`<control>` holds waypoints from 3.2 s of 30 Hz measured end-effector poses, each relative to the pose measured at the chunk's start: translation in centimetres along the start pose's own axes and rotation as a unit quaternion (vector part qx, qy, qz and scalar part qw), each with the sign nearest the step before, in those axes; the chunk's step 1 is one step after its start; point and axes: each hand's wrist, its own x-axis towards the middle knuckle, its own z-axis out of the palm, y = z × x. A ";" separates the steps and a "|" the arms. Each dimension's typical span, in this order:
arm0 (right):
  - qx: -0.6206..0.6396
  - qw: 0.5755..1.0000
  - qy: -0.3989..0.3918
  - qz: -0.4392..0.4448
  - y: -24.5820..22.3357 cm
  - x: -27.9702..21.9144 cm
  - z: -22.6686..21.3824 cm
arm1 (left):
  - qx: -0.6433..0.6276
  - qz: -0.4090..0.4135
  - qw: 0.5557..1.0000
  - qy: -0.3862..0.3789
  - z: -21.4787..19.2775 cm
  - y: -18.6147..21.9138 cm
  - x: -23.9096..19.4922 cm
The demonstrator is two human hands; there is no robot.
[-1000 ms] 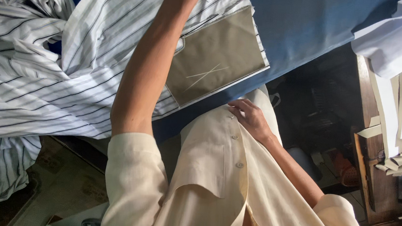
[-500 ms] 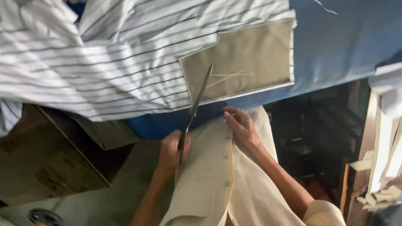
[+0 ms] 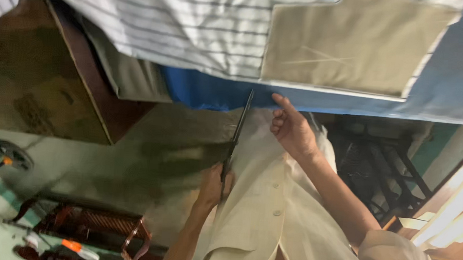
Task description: The person cuts sections of fabric using large shears, following a pattern template and previously marked lines on a striped cloth.
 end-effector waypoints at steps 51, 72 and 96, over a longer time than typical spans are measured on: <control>-0.087 0.968 0.185 -0.146 3.2 7.2 1.4 | -0.079 0.018 0.996 0.040 0.8 8.3 8.5; -0.063 0.967 0.203 -0.138 3.0 6.9 2.1 | -0.074 -0.001 0.996 0.042 -2.6 15.9 12.0; -0.055 0.974 0.182 -0.124 3.1 7.1 1.4 | -0.078 0.037 0.994 0.060 -3.0 17.6 14.0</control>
